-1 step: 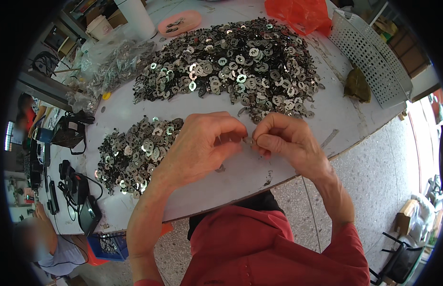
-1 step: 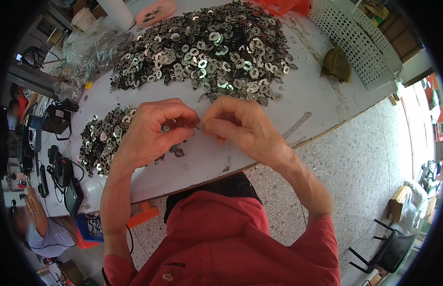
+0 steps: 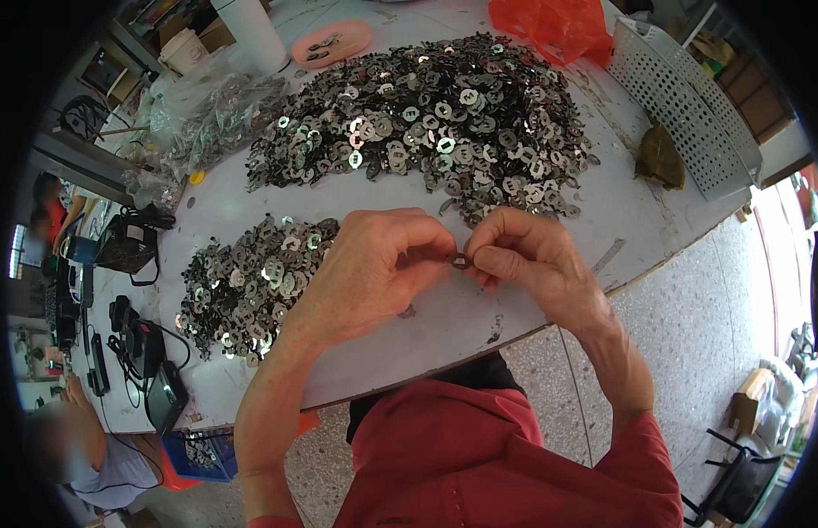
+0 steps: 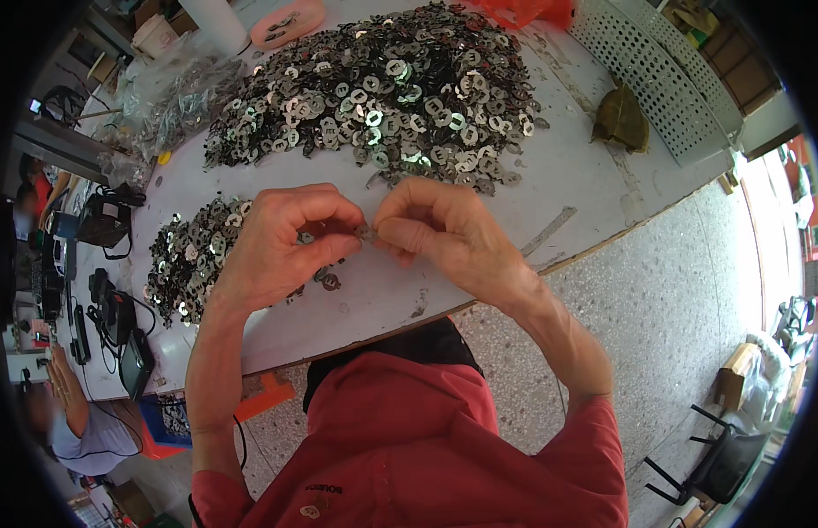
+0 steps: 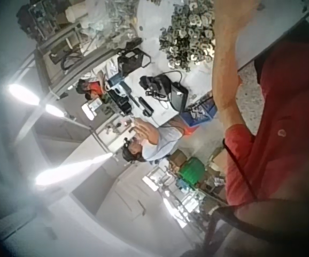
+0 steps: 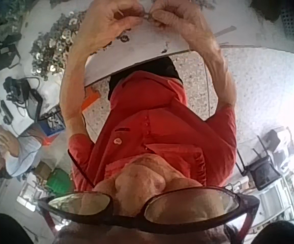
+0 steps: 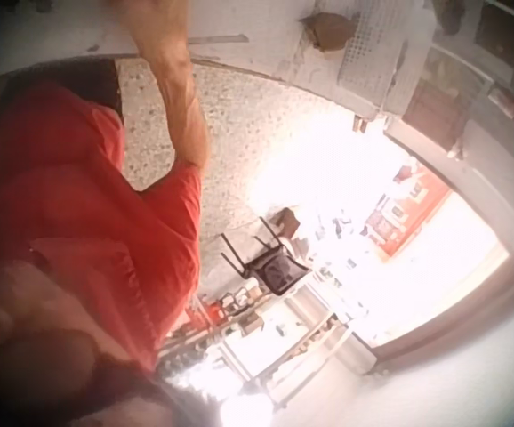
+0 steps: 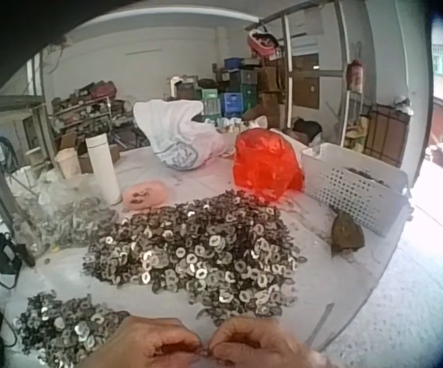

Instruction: The person assembles or sorts small metal washers by hand on a workshop table.

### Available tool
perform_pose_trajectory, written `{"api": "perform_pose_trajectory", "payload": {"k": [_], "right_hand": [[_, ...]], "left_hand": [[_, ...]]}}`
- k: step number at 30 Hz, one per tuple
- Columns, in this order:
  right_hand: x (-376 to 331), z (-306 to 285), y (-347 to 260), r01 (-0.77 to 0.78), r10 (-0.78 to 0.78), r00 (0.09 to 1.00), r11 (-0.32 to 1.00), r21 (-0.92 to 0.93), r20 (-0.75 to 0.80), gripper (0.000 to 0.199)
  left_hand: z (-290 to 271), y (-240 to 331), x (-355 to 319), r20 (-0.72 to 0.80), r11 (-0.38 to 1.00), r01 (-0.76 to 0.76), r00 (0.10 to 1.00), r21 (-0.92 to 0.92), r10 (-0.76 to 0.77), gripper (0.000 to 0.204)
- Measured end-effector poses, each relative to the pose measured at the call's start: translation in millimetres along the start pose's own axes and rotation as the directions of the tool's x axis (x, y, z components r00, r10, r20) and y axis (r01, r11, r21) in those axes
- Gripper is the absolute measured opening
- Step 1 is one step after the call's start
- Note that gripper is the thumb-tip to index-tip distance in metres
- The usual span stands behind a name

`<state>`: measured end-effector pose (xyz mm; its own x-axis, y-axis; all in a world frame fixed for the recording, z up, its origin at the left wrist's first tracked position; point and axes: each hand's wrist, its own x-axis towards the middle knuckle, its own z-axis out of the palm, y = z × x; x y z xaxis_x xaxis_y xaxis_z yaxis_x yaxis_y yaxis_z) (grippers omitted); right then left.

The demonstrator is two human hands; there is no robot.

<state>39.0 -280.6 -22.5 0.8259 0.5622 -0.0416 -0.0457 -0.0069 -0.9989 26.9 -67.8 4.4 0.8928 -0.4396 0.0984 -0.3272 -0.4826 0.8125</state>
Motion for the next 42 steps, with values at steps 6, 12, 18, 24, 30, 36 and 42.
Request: {"api": "perform_pose_trajectory", "payload": {"k": [6,12,18,24,30,36,42], "right_hand": [[2.5,1.7,4.2,-0.083,0.09,0.996,0.96,0.267,-0.014,0.011],[1.6,2.5,11.6,-0.001,0.01,1.0,0.962,0.273,-0.029,0.016],[0.5,11.2,6.7,0.06,-0.042,0.995,0.979,0.195,-0.091,0.021],[-0.3,14.6,2.2,0.052,-0.032,0.991,0.986,0.156,-0.126,0.017],[2.5,11.8,3.8,-0.038,0.071,0.987,0.975,0.218,-0.145,0.02],[4.8,11.5,-0.5,-0.082,0.115,0.982,0.974,0.21,-0.147,0.022],[3.6,13.2,5.1,-0.048,0.061,0.994,0.99,0.133,-0.095,0.021]], "left_hand": [[0.5,2.4,-1.3,0.002,0.969,0.145,0.989,-0.199,-0.148,0.014],[3.4,0.2,-0.4,-0.02,0.979,0.135,0.99,-0.15,-0.139,0.015],[4.9,-2.3,0.4,-0.009,0.984,0.108,0.994,-0.143,-0.11,0.015],[4.8,-2.2,-0.4,0.001,0.979,0.141,0.99,-0.144,-0.143,0.015],[4.2,-1.1,-0.7,-0.011,0.982,0.108,0.994,-0.154,-0.111,0.015],[3.4,1.1,-1.4,-0.004,0.977,0.109,0.994,-0.181,-0.112,0.014],[-0.6,8.1,0.6,0.029,0.954,0.245,0.969,-0.171,-0.244,0.011]]}}
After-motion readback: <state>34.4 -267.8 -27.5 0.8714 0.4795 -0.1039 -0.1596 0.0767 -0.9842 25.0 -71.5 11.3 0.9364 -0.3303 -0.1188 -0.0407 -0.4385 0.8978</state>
